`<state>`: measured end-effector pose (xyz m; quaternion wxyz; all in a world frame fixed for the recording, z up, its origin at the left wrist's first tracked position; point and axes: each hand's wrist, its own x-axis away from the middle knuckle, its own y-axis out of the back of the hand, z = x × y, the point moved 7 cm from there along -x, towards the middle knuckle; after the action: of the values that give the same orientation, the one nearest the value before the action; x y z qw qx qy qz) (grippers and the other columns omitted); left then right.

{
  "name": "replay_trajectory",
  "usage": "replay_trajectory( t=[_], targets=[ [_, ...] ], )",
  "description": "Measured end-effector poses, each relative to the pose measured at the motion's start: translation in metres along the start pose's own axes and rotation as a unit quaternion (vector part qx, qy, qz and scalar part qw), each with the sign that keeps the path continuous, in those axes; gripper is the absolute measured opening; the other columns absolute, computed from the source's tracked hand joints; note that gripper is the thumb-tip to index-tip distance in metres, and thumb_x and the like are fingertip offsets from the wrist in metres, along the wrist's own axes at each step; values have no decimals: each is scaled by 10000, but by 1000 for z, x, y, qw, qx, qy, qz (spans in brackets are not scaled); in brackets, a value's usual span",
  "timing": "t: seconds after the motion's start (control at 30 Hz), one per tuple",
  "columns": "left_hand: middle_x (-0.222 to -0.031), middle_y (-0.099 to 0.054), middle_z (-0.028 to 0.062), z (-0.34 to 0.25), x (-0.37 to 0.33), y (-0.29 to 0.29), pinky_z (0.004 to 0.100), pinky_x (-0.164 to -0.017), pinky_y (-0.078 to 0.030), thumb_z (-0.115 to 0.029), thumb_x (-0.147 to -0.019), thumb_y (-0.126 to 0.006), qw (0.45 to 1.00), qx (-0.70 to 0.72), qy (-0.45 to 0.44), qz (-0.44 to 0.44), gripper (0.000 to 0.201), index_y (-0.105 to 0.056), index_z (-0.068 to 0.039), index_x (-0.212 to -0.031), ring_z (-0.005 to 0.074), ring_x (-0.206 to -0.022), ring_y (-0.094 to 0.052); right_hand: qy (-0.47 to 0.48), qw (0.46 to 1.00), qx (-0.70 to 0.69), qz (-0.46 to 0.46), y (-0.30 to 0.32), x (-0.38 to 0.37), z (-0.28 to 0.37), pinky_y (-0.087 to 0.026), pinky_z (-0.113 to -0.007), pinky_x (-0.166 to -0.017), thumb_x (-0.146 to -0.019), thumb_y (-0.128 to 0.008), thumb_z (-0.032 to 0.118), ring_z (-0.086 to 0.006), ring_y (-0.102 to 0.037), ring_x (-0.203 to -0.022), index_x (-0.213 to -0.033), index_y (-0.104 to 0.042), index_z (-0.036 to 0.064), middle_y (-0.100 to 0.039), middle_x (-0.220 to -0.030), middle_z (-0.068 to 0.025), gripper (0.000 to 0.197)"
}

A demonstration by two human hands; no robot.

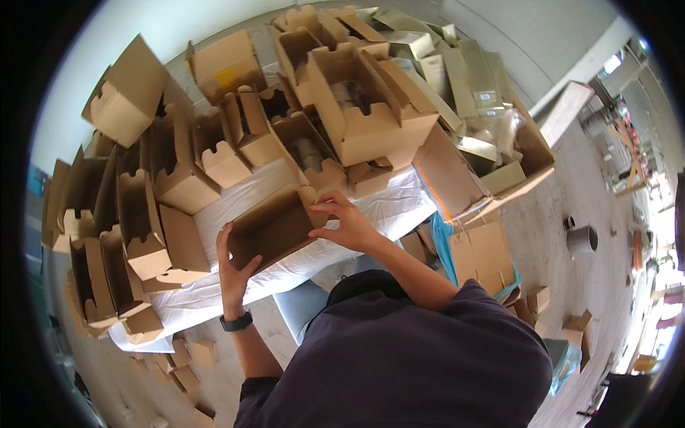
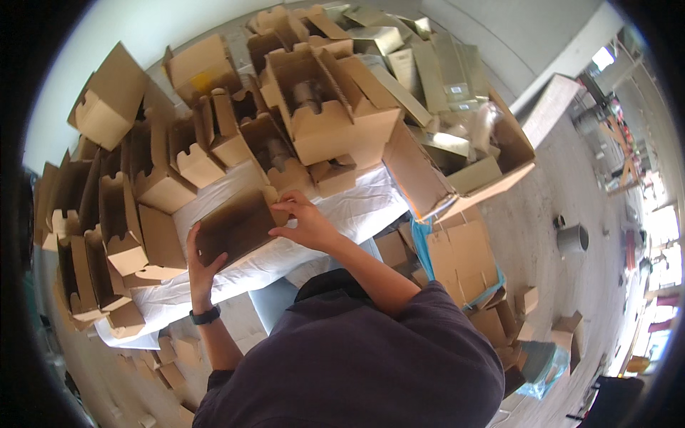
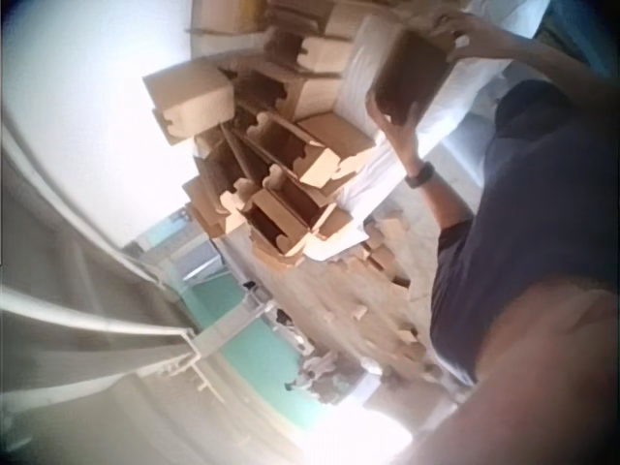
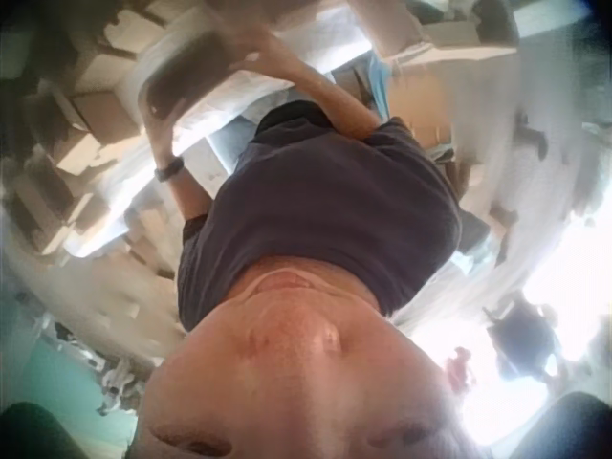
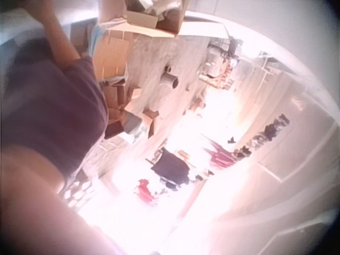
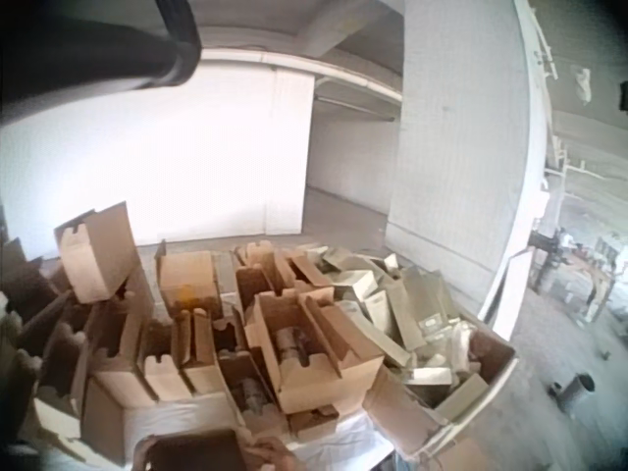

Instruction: The person organizes cardboard boxes on a table, picking them up and placing items inside them by hand.

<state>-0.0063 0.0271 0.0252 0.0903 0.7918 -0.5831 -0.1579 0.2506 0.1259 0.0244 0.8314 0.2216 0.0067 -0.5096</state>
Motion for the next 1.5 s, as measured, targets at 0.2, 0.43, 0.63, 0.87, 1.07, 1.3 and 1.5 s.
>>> replay_trajectory(
  t=[0.2,0.43,0.63,0.87,1.07,1.3,1.5],
  targets=[
    [-1487,-374,99,-7,2,-3,385,-1155,-249,27,-652,-746,999,-33,-4,10,887,-390,-110,-1453,272,-1374,-353,2,1000,9,7,-2,6,-3,-529,-338,-847,-788,-797,214,-274,-613,-991,-1225,-621,69,-511,-1230,-144,493],
    [-1493,-367,96,-10,-3,-3,381,-1159,-248,49,-658,-740,996,-82,-26,37,893,-370,-92,-1458,262,-1390,-330,85,993,17,81,46,19,64,-523,-362,-832,-853,-718,144,-275,-648,-937,-1203,-618,71,-585,-1181,-139,371],
    [-1488,-381,94,-2,4,-1,380,-1164,-233,56,-654,-738,996,-85,0,20,884,-384,-94,-1449,264,-1391,-330,131,972,170,-96,213,13,102,-545,-327,-779,-860,-703,111,-208,-683,-838,-1079,-705,64,-716,-987,-96,224],
    [-1474,-407,93,-2,-6,-6,380,-1158,-234,73,-650,-713,997,-58,35,24,883,-387,-104,-1450,260,-1383,-340,-45,884,436,-166,363,-53,-17,-538,-428,-794,-840,-640,229,-340,-681,-885,-969,-686,12,-694,-885,-193,256],
    [-1453,-425,98,0,-6,4,391,-1133,-260,23,-642,-743,991,-124,45,28,890,-389,-109,-1448,275,-1344,-379,-156,877,455,-2,331,-105,-79,-519,-449,-823,-805,-700,314,-392,-649,-967,-1041,-595,25,-680,-988,-208,387],
    [-1466,-409,105,2,-5,2,380,-1154,-248,43,-655,-728,992,-110,44,36,874,-381,-86,-1447,271,-1371,-353,-176,879,439,-62,336,-102,-71,-520,-460,-838,-768,-708,241,-377,-644,-1009,-1126,-583,76,-691,-1026,-175,414],
    [-1488,-396,105,-4,-9,-1,397,-1157,-244,50,-682,-717,997,-64,31,29,839,-383,-69,-1442,260,-1398,-330,-30,946,194,-258,366,-61,34,-550,-354,-789,-755,-774,251,-235,-681,-936,-1229,-577,55,-693,-1033,-139,549]
  ],
)
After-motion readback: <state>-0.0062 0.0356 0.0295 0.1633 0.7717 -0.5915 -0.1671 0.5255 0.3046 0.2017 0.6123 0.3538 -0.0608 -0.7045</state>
